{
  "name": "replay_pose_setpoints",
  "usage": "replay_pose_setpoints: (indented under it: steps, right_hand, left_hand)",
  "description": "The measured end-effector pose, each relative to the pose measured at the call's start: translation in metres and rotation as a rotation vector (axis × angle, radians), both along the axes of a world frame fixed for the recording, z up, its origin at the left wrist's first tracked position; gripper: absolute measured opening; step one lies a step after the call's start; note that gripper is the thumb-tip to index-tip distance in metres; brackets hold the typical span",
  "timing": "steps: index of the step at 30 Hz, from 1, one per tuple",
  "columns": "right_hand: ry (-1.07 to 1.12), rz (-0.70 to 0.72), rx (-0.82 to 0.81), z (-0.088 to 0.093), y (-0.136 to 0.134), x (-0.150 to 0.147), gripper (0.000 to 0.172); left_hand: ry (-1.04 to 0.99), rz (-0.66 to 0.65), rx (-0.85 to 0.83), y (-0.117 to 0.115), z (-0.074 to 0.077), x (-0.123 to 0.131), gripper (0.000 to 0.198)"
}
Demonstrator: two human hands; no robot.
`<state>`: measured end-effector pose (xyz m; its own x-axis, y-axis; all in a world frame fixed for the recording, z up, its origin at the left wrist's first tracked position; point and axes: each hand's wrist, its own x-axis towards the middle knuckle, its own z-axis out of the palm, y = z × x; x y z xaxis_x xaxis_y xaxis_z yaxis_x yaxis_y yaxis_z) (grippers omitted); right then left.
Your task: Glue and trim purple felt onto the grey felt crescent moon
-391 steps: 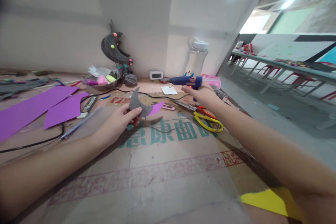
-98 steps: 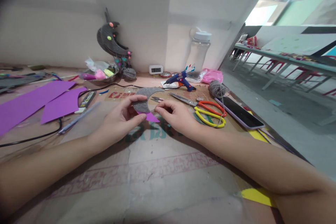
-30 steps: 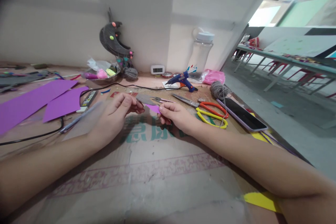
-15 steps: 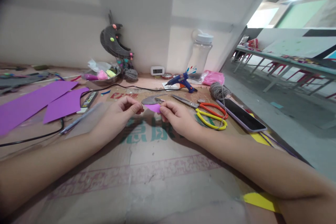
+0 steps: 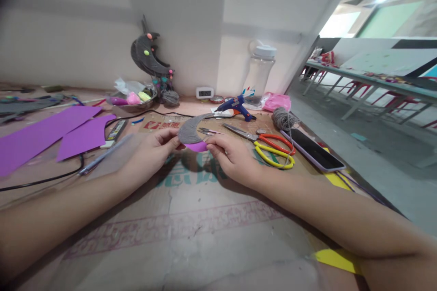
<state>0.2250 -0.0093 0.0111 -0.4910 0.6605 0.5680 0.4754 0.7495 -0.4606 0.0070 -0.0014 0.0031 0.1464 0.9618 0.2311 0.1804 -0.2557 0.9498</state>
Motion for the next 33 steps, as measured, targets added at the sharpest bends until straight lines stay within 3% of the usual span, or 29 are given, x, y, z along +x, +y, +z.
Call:
replay_pose_setpoints:
  steps: [9,14,17,23,29,33]
  right_hand:
    - [0.010,-0.103,0.108,-0.002,0.006,0.004,0.015]
    - [-0.007,-0.030,0.261,-0.006,0.012,0.006,0.016]
    - [-0.052,-0.012,0.293,-0.006,0.013,0.007,0.015]
    - [-0.069,-0.088,0.165,-0.006,0.009,0.006,0.016]
    - [0.000,-0.232,0.020,-0.002,0.013,0.001,0.018]
    - [0.082,-0.246,-0.045,0.001,0.013,0.000,0.018]
  left_hand:
    - [-0.079,0.066,-0.026,0.002,0.000,-0.001,0.031]
    - [-0.063,0.094,0.009,-0.001,0.004,0.002,0.012]
    - [-0.053,0.041,-0.024,-0.005,0.005,0.003,0.015]
    - [-0.056,-0.057,-0.123,-0.007,-0.003,0.005,0.018]
    - [-0.103,-0.053,-0.112,-0.005,-0.003,0.006,0.010]
    - [-0.156,-0.016,-0.139,-0.006,0.000,0.006,0.011]
